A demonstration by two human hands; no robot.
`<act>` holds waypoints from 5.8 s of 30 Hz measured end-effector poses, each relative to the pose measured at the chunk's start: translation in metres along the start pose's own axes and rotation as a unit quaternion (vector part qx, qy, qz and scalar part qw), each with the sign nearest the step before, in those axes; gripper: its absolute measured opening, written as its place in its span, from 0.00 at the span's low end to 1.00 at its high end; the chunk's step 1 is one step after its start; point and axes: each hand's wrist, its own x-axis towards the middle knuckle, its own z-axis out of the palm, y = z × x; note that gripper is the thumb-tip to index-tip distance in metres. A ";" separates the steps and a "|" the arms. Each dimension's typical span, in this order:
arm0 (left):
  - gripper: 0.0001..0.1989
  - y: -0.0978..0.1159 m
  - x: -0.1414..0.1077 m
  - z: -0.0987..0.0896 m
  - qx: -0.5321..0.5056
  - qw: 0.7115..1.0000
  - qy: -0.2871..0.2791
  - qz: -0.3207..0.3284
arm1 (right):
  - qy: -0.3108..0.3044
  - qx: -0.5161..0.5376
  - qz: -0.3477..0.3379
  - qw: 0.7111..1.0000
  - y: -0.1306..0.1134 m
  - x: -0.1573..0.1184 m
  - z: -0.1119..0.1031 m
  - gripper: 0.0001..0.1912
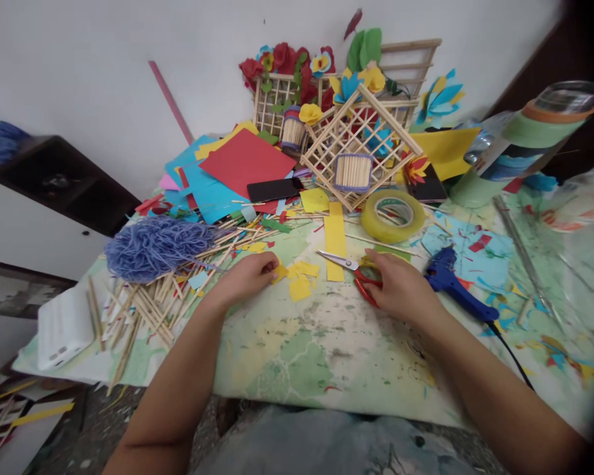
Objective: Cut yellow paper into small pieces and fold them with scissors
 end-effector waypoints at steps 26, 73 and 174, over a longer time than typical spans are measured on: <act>0.13 0.048 -0.005 0.067 -0.509 0.855 -0.091 -0.047 | 0.194 0.056 -0.267 0.942 -0.057 -0.024 0.028 0.08; 0.16 0.050 -0.006 0.071 -0.543 0.833 -0.015 -0.101 | 0.121 0.368 -0.043 0.921 -0.046 -0.012 0.029 0.15; 0.08 0.050 -0.005 0.068 -0.482 0.872 0.073 0.045 | 0.111 0.298 -0.194 0.928 -0.043 -0.016 0.031 0.17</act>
